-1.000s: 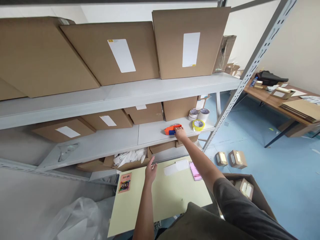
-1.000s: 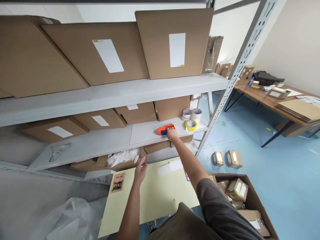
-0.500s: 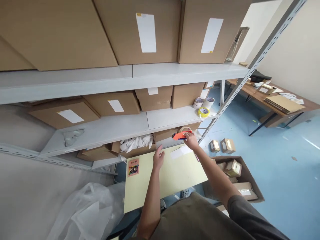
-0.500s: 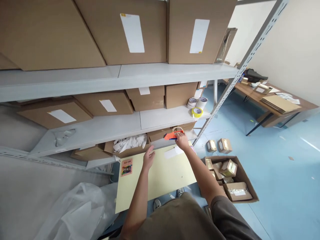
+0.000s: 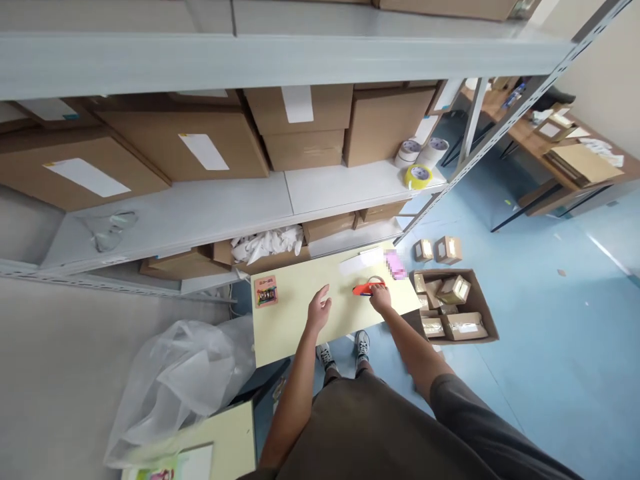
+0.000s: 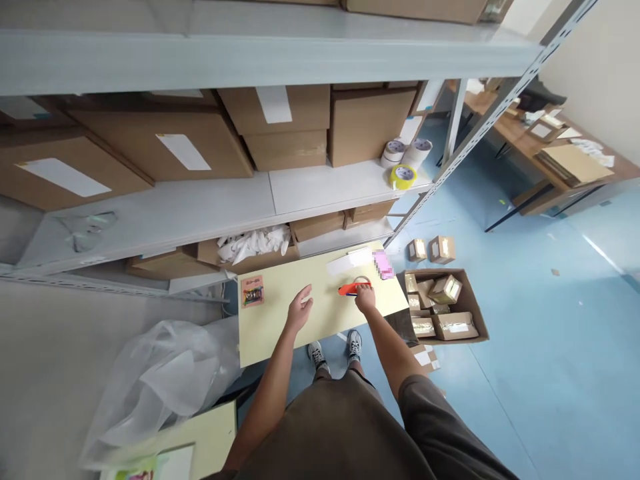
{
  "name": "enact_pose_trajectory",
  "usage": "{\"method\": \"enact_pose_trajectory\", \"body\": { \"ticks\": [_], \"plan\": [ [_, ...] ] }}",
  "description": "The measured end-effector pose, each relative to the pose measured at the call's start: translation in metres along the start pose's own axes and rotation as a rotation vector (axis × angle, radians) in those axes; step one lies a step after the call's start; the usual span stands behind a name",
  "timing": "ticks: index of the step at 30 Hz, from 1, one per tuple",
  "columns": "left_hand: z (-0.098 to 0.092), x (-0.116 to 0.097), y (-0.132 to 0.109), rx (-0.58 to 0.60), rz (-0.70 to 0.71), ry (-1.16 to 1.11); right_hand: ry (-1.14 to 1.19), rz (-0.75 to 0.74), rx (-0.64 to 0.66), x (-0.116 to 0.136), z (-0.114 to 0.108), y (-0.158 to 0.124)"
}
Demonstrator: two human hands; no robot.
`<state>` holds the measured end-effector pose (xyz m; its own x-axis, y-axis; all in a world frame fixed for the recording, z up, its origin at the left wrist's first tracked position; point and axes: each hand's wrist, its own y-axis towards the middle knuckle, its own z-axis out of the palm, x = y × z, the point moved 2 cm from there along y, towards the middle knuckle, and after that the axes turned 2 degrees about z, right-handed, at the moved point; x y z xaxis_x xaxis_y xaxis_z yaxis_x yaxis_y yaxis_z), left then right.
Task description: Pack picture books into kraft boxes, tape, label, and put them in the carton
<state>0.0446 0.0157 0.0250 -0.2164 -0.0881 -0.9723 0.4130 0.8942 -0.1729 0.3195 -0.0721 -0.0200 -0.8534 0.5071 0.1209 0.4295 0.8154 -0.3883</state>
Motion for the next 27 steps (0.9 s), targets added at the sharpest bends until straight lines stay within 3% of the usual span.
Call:
{"method": "enact_pose_trajectory", "body": {
  "ticks": [4, 8, 12, 15, 19, 23, 27],
  "plan": [
    [0.000, 0.012, -0.013, 0.003, -0.037, 0.045, 0.026, 0.048, 0.080, -0.013, 0.027, 0.006],
    [0.010, 0.012, -0.018, 0.020, -0.077, 0.045, 0.062, 0.066, 0.103, -0.020, 0.024, 0.005],
    [0.020, -0.004, -0.015, -0.004, -0.049, 0.008, 0.270, 0.017, -0.076, -0.022, -0.002, -0.005],
    [0.015, -0.021, -0.012, -0.034, 0.019, -0.022, 0.505, 0.005, -0.240, -0.017, -0.026, -0.018],
    [-0.010, -0.034, -0.013, -0.084, 0.084, -0.066, 0.734, -0.082, -0.316, 0.009, -0.052, -0.037],
    [-0.046, -0.034, -0.023, -0.148, 0.085, -0.098, 0.870, -0.250, -0.279, 0.049, -0.075, -0.049],
    [-0.085, -0.034, -0.048, -0.255, 0.077, -0.078, 0.900, -0.360, -0.231, 0.093, -0.092, -0.049]
  ]
}}
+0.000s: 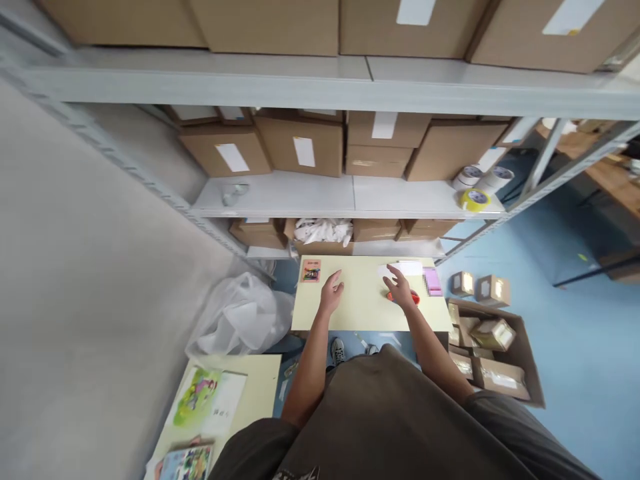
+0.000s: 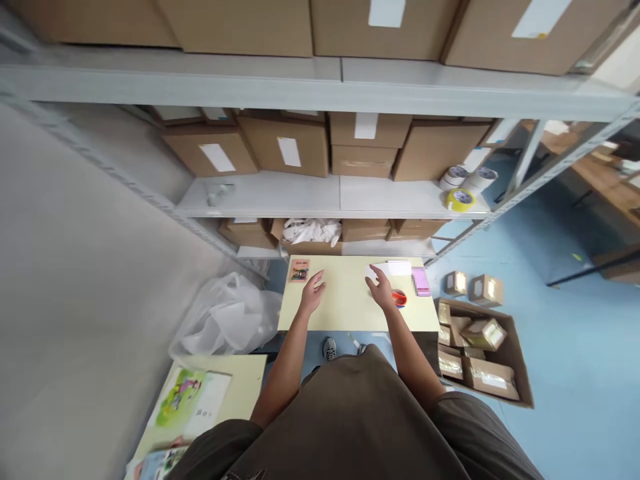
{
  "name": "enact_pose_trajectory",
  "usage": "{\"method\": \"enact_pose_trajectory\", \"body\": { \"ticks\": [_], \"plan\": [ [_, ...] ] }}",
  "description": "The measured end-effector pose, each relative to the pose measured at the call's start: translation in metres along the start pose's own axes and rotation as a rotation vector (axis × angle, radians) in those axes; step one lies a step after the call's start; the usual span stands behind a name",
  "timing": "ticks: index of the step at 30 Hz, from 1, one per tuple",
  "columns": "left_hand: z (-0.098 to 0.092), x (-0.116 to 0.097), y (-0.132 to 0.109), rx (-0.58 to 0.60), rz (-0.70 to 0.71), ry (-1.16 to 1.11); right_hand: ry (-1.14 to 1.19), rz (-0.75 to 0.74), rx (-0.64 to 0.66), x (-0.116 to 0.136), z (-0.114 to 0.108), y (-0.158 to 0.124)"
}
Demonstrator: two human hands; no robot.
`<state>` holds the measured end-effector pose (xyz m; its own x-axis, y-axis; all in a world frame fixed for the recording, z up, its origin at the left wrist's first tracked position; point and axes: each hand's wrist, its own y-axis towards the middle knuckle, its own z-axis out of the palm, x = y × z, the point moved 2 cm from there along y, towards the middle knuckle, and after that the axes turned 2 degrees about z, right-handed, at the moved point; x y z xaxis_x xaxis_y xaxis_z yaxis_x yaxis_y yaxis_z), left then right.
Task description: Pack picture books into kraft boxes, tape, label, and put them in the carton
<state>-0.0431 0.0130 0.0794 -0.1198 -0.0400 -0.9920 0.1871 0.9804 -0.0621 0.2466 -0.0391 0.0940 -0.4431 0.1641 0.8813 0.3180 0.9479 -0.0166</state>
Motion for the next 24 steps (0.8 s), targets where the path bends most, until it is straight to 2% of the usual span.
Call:
{"method": "enact_pose_trajectory", "body": {
  "ticks": [5, 10, 16, 20, 24],
  "plan": [
    [-0.050, -0.007, -0.040, -0.227, -0.012, 0.022, 0.003, -0.165, 0.194, 0.039, 0.046, 0.017],
    [-0.077, -0.004, -0.106, -0.482, -0.063, 0.039, -0.014, -0.371, 0.424, 0.068, 0.104, 0.008],
    [-0.091, 0.008, -0.205, -0.741, -0.132, 0.070, -0.005, -0.535, 0.678, 0.091, 0.165, -0.044],
    [-0.095, 0.007, -0.262, -0.865, -0.177, 0.116, 0.007, -0.561, 0.775, 0.101, 0.185, -0.083],
    [-0.098, 0.002, -0.307, -0.947, -0.191, 0.116, 0.009, -0.562, 0.868, 0.110, 0.199, -0.117]
  ]
}}
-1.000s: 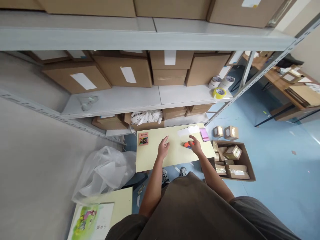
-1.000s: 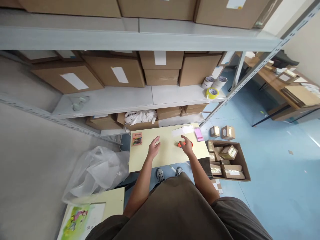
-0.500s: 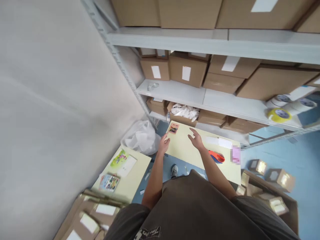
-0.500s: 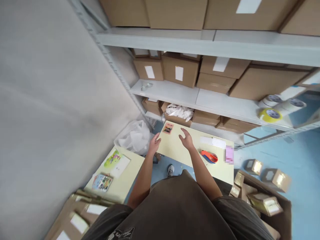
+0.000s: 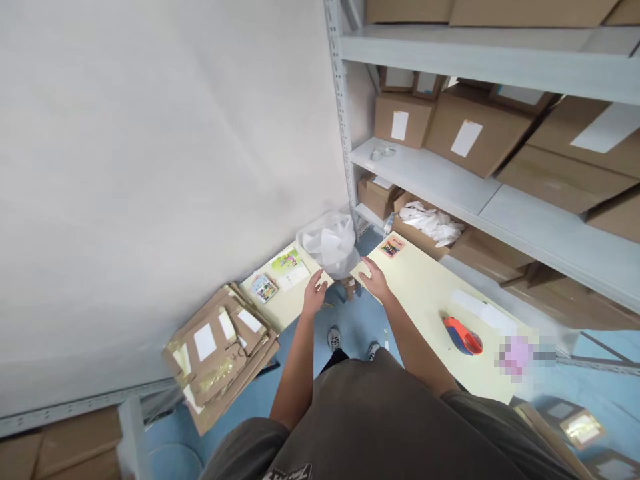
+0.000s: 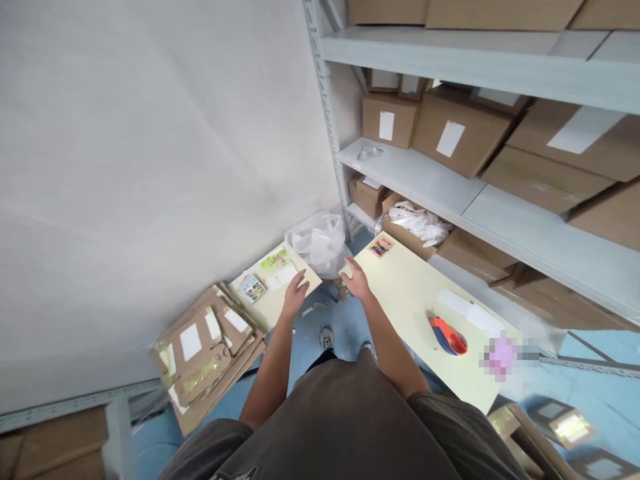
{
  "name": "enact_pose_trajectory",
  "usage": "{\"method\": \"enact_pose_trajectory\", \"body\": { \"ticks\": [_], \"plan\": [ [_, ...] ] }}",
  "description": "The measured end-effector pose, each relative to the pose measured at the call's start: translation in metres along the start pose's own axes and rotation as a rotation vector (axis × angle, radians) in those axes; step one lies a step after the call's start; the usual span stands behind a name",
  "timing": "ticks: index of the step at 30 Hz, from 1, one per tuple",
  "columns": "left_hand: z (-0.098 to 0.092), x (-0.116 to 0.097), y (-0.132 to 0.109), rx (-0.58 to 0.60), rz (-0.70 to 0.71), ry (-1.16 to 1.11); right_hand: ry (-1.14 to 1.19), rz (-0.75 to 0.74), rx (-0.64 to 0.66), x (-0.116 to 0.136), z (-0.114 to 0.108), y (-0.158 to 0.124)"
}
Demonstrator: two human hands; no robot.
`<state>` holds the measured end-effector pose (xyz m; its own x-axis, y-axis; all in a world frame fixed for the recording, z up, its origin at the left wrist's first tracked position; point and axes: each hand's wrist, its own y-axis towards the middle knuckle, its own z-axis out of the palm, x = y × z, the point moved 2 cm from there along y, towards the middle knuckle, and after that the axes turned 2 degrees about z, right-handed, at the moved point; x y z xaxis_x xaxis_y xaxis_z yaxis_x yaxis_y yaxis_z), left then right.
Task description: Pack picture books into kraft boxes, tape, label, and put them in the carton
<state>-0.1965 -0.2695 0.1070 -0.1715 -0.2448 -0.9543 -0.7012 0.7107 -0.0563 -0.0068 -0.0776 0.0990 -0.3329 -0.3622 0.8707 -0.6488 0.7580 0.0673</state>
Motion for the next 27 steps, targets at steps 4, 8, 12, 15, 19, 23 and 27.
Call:
{"method": "enact_pose_trajectory", "body": {
  "ticks": [4, 8, 12, 15, 19, 23, 27],
  "plan": [
    [-0.035, 0.013, -0.019, -0.076, -0.019, -0.027, -0.016, -0.046, 0.056, 0.020, 0.032, 0.000],
    [-0.063, 0.034, -0.027, -0.095, -0.022, -0.080, -0.042, -0.084, 0.065, 0.037, 0.062, 0.000],
    [-0.074, 0.048, -0.014, -0.013, 0.005, -0.110, -0.088, -0.062, 0.031, 0.045, 0.085, -0.002],
    [-0.072, 0.048, 0.006, 0.059, 0.010, -0.116, -0.118, -0.041, -0.003, 0.045, 0.091, -0.004],
    [-0.060, 0.040, 0.029, 0.111, 0.009, -0.093, -0.140, -0.003, -0.019, 0.037, 0.087, -0.001],
    [-0.042, 0.040, 0.036, 0.094, 0.019, -0.082, -0.157, 0.022, 0.017, 0.023, 0.079, 0.013],
    [-0.024, 0.055, 0.044, 0.074, -0.016, -0.067, -0.123, 0.049, 0.060, 0.008, 0.079, 0.031]
  ]
}}
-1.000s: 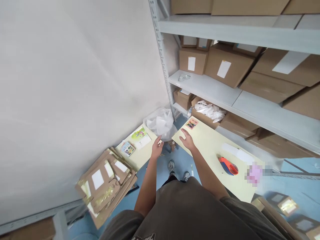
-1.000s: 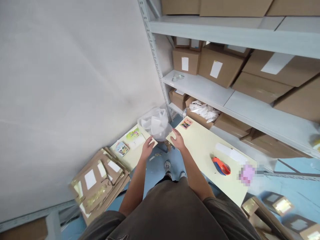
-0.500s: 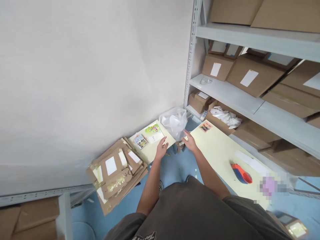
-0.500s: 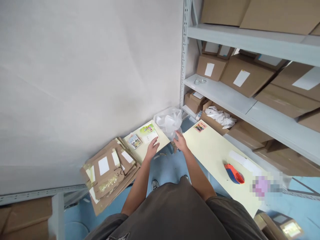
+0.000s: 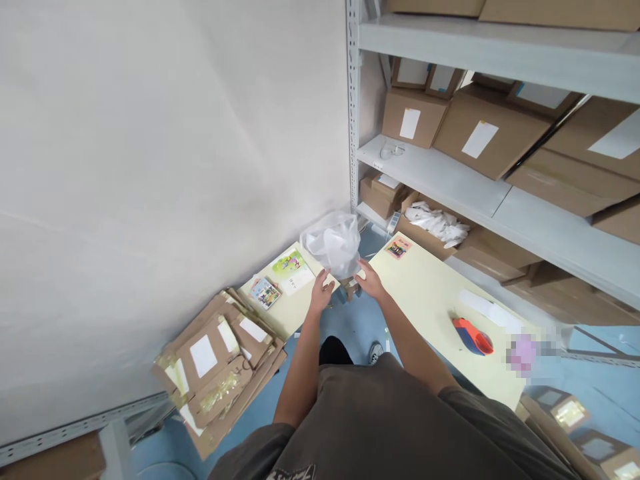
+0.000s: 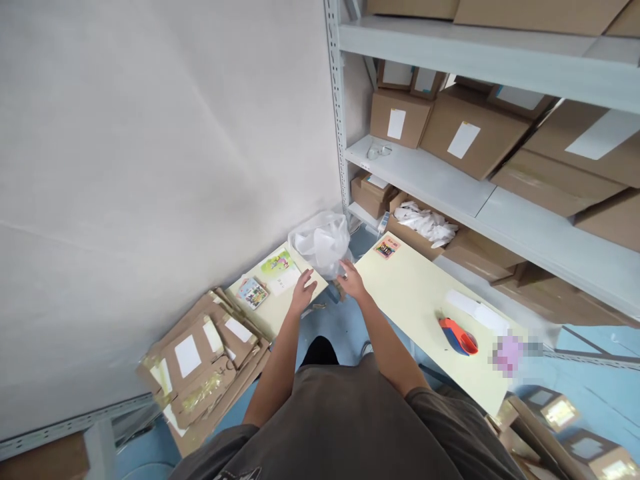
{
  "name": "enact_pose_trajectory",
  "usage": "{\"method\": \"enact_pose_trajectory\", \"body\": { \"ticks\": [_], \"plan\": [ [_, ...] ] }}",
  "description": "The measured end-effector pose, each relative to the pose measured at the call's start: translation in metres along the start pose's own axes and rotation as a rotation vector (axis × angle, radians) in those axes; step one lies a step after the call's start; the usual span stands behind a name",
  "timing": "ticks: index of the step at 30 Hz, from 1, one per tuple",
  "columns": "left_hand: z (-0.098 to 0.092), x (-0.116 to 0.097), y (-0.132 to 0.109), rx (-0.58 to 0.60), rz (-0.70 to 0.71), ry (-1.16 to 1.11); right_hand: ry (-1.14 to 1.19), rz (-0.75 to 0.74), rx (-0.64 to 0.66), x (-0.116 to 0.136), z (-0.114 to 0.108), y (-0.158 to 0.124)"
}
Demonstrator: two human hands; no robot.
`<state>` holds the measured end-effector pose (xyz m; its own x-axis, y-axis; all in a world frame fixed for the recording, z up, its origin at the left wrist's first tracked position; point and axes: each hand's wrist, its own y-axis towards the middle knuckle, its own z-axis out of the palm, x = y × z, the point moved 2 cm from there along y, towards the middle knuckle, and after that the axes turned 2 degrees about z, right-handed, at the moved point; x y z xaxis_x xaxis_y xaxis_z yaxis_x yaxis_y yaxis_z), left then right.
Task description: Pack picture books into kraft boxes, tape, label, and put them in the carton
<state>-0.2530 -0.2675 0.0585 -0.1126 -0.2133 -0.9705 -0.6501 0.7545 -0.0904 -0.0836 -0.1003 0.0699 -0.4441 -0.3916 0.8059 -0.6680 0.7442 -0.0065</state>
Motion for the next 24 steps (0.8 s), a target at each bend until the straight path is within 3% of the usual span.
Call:
{"method": "enact_pose_trajectory", "body": {
  "ticks": [4, 11, 14, 20, 24],
  "plan": [
    [0.009, 0.026, 0.037, 0.005, -0.048, 0.090, 0.067, 0.046, 0.059, -0.012, 0.012, 0.024],
    [0.024, 0.076, 0.153, 0.019, -0.194, 0.239, 0.137, 0.165, 0.094, -0.036, 0.053, 0.090],
    [0.024, 0.091, 0.188, -0.013, -0.201, 0.259, 0.137, 0.232, 0.126, -0.045, 0.079, 0.126],
    [-0.006, 0.113, 0.214, -0.227, -0.222, 0.398, 0.145, 0.281, 0.200, -0.061, 0.144, 0.192],
    [-0.021, 0.121, 0.228, -0.220, -0.284, 0.446, 0.147, 0.350, 0.185, -0.069, 0.175, 0.212]
  ]
}}
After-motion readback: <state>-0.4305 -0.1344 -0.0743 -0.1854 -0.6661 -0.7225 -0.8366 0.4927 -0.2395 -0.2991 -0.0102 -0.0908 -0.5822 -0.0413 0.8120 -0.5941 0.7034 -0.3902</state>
